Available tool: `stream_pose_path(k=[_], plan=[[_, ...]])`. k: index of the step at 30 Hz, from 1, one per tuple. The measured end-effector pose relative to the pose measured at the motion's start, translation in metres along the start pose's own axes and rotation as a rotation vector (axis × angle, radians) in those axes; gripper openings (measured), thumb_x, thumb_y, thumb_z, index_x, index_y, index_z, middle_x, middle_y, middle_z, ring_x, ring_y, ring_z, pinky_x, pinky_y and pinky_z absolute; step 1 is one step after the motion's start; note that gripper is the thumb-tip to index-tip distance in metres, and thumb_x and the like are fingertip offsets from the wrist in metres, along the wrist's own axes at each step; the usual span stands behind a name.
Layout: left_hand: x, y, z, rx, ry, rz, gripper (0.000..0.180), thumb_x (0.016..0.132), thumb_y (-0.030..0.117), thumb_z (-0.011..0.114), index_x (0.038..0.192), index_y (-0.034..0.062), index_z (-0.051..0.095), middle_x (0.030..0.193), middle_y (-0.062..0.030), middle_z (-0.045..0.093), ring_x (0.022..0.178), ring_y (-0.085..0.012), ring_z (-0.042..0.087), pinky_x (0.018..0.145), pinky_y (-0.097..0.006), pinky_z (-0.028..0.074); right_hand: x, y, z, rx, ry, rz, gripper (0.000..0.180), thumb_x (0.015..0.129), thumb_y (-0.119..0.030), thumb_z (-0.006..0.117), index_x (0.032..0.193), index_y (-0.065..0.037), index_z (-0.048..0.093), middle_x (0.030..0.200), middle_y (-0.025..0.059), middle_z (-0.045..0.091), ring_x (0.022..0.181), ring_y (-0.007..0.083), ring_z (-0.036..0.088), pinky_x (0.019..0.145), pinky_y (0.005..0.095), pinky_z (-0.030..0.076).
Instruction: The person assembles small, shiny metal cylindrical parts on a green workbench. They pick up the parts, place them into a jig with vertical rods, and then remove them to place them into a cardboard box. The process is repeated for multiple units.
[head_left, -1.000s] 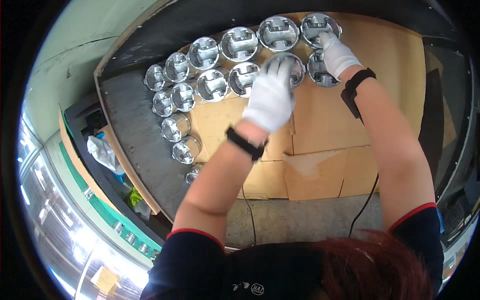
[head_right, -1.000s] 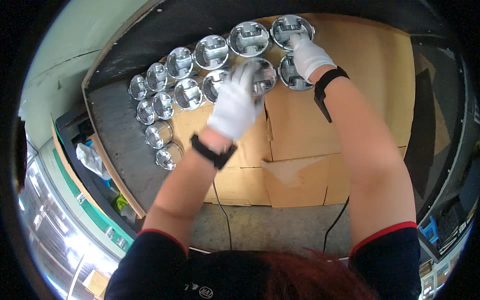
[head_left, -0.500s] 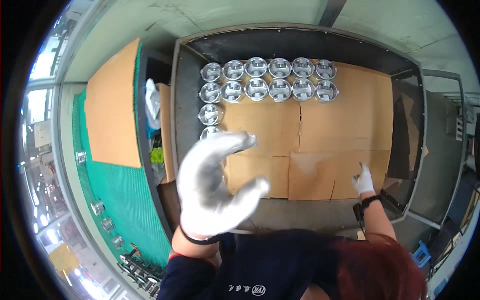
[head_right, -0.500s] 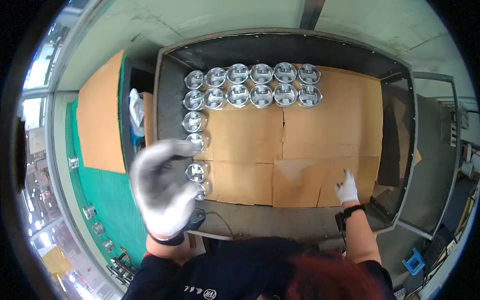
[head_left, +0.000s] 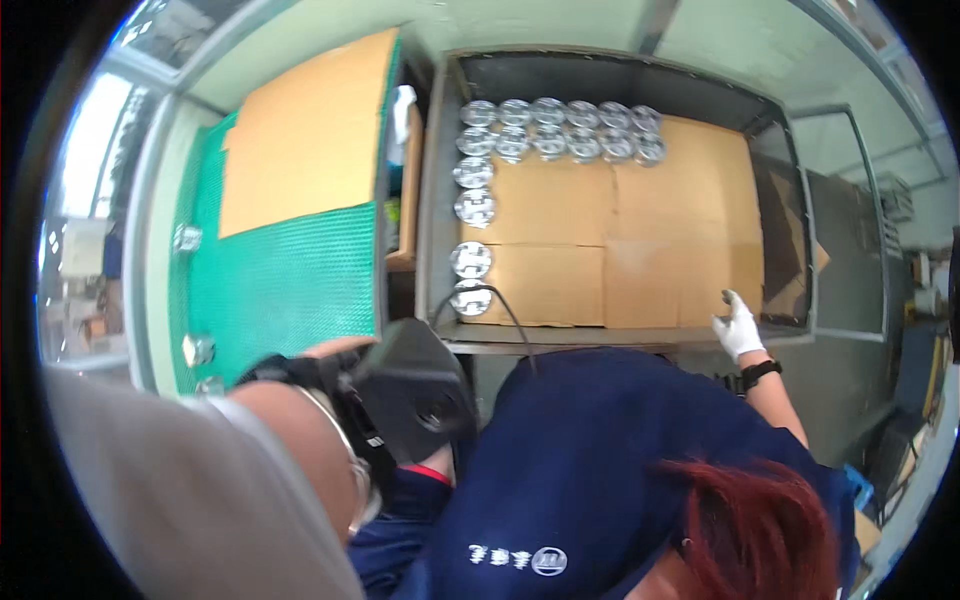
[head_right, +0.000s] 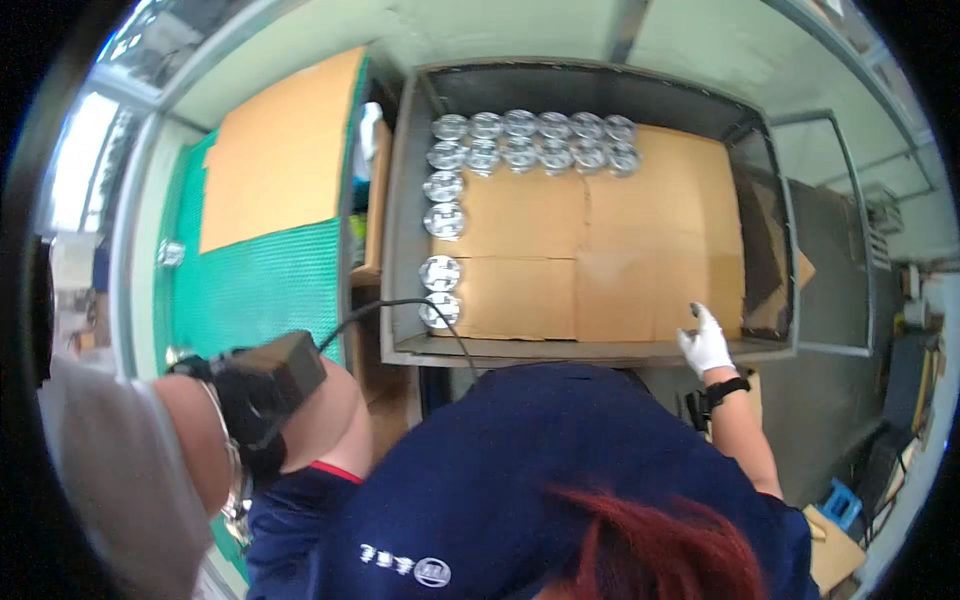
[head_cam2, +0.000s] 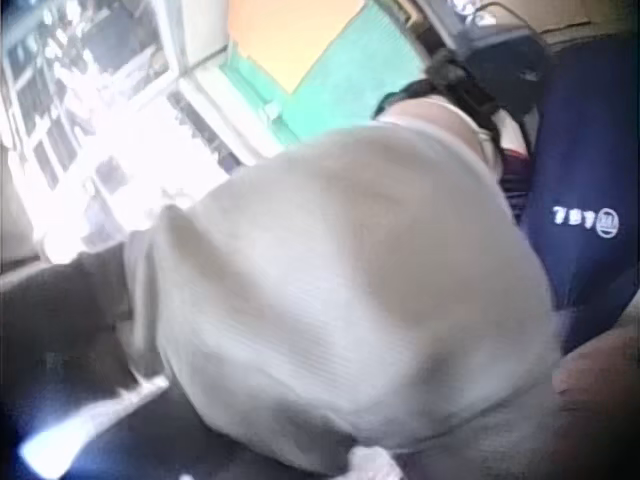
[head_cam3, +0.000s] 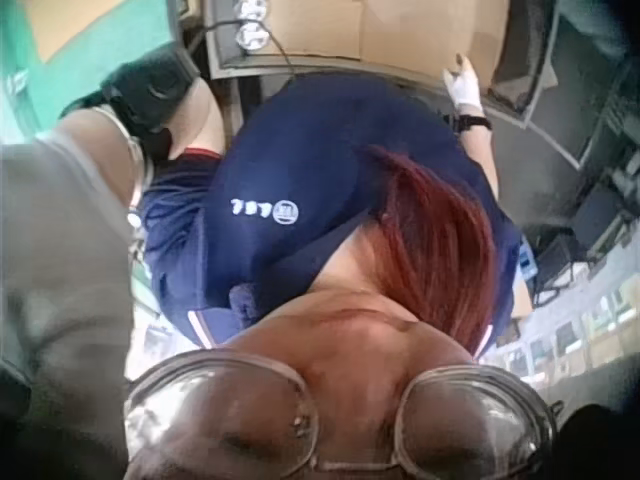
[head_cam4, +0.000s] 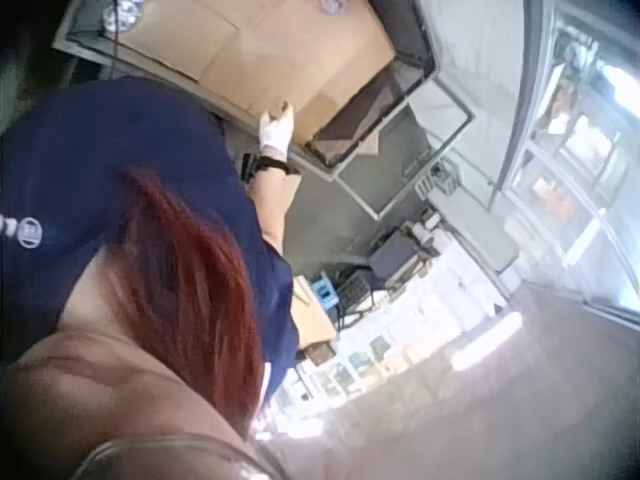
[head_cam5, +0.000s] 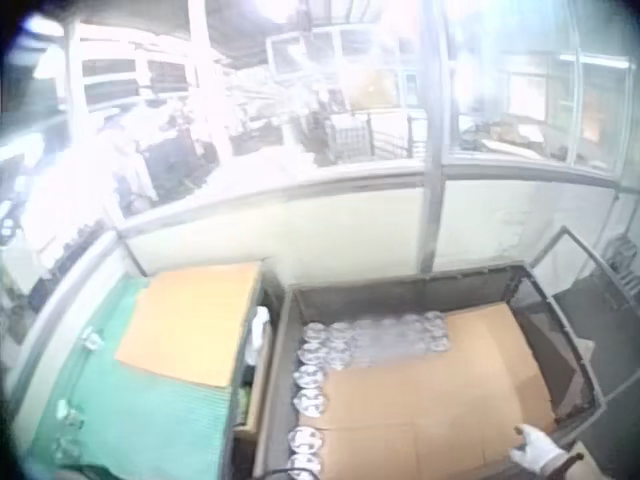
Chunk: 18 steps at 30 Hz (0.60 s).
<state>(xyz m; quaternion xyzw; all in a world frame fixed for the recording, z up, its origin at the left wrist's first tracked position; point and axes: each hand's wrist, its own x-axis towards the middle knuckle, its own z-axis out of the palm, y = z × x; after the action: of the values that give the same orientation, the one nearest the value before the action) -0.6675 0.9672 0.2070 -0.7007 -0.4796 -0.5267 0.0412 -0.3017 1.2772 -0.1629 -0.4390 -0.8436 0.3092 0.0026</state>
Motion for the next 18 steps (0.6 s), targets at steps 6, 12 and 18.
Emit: stream_pose_path(k=[6, 12, 18], plan=[[-0.062, 0.109, -0.004, 0.229, 0.137, -0.098, 0.044, 0.083, 0.018, 0.078, 0.121, 0.0015, 0.062, 0.11, -0.0184, 0.068, 0.098, -0.0319, 0.067, 0.088, -0.042, 0.053, 0.057, 0.016, 0.038, -0.044, -0.108, -0.264, 0.063, 0.085, -0.005, 0.074, 0.142, 0.002, 0.048, 0.133, 0.0219, 0.062, 0.096, 0.029, 0.073, 0.087, 0.0363, 0.058], [-0.093, 0.212, 0.022, 0.493, 0.24, -0.254, 0.04, 0.084, 0.017, 0.077, 0.118, 0.0021, 0.064, 0.107, -0.0181, 0.069, 0.095, -0.0326, 0.067, 0.086, -0.042, 0.053, 0.077, -0.045, 0.105, -0.101, -0.396, -0.491, 0.062, 0.085, -0.009, 0.075, 0.141, 0.002, 0.049, 0.128, 0.0226, 0.065, 0.096, 0.0304, 0.073, 0.086, 0.0373, 0.058], [-0.115, 0.317, 0.041, 0.705, 0.299, -0.412, 0.035, 0.084, 0.015, 0.075, 0.115, 0.0026, 0.065, 0.105, -0.0179, 0.069, 0.093, -0.0333, 0.067, 0.084, -0.042, 0.053, 0.041, -0.101, 0.188, -0.198, -0.594, -0.804, 0.06, 0.083, -0.017, 0.077, 0.136, 0.001, 0.055, 0.125, 0.0229, 0.067, 0.113, 0.0358, 0.067, 0.097, 0.0415, 0.054]])
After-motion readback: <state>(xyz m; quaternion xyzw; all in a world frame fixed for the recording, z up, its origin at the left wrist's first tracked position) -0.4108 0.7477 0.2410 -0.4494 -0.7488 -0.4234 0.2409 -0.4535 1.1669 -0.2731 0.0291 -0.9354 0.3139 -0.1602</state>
